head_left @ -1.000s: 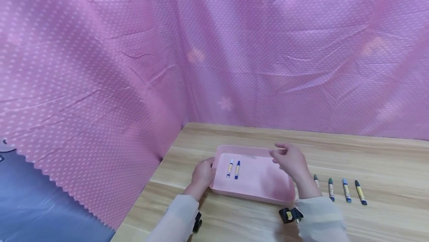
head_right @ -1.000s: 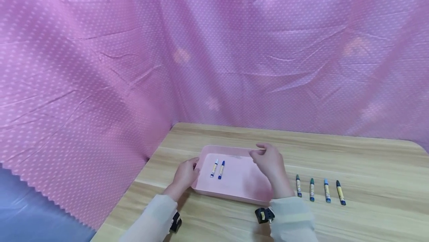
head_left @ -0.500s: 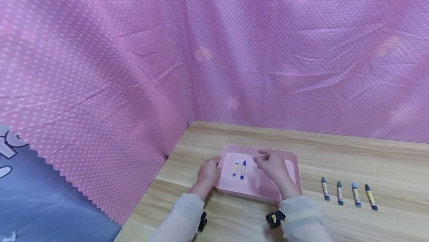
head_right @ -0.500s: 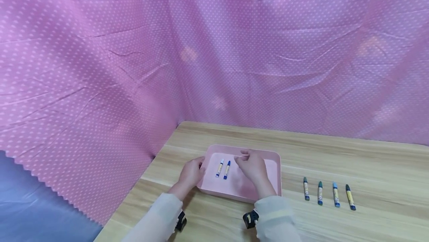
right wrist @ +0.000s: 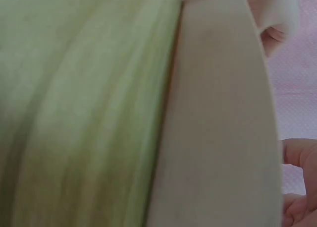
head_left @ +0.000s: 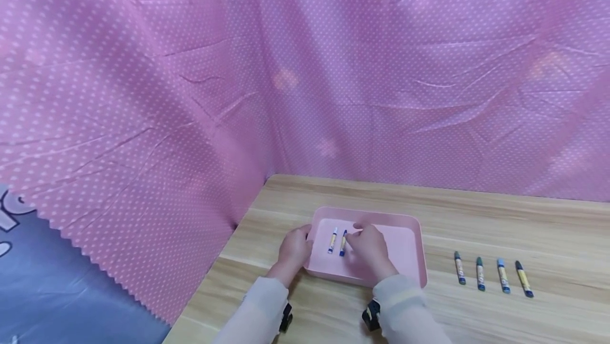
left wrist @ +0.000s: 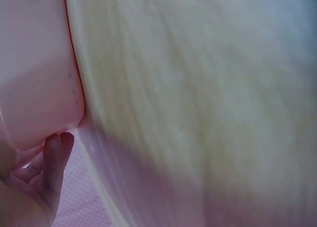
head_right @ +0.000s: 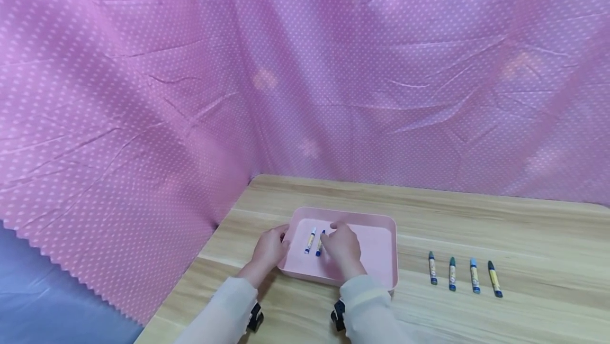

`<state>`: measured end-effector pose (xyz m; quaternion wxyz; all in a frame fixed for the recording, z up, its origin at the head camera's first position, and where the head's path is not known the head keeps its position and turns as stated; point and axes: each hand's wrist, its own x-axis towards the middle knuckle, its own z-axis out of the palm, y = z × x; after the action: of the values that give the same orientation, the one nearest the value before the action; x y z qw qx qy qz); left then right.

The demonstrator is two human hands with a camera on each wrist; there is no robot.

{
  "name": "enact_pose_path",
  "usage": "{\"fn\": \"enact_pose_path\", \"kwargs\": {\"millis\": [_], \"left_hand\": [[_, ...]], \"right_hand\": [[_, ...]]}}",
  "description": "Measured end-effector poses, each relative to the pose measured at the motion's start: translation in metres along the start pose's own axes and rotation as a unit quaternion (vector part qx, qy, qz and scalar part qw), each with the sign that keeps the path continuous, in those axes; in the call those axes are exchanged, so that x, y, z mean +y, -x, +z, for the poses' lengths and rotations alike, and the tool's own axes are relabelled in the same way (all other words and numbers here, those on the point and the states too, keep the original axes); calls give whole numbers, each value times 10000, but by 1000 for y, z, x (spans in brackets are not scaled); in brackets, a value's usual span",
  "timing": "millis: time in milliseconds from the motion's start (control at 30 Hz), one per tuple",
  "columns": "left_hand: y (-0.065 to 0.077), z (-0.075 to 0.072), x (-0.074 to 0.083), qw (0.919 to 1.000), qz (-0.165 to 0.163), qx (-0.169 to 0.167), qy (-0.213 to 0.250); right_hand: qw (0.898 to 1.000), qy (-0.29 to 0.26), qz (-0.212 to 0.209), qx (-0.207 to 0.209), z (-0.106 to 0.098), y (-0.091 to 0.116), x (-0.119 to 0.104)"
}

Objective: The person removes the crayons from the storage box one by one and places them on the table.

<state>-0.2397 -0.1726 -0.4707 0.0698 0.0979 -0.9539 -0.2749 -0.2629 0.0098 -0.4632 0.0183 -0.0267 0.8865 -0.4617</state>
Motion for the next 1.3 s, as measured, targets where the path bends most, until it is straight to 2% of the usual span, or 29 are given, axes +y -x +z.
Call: {"fn": "enact_pose_path", "kwargs": {"millis": [200, 800, 1300], "left_hand": [[0, -1, -2, 9997, 198, 72, -140], [0, 0, -6, 9994, 332, 100, -52], [2, -1, -4, 9994, 337, 66, -13]], "right_hand": [[9994, 275, 189, -19, 11, -4, 2], [9948, 811, 608, 70, 30, -6, -2], [9885, 1249, 851, -42, 31, -8, -5]]}}
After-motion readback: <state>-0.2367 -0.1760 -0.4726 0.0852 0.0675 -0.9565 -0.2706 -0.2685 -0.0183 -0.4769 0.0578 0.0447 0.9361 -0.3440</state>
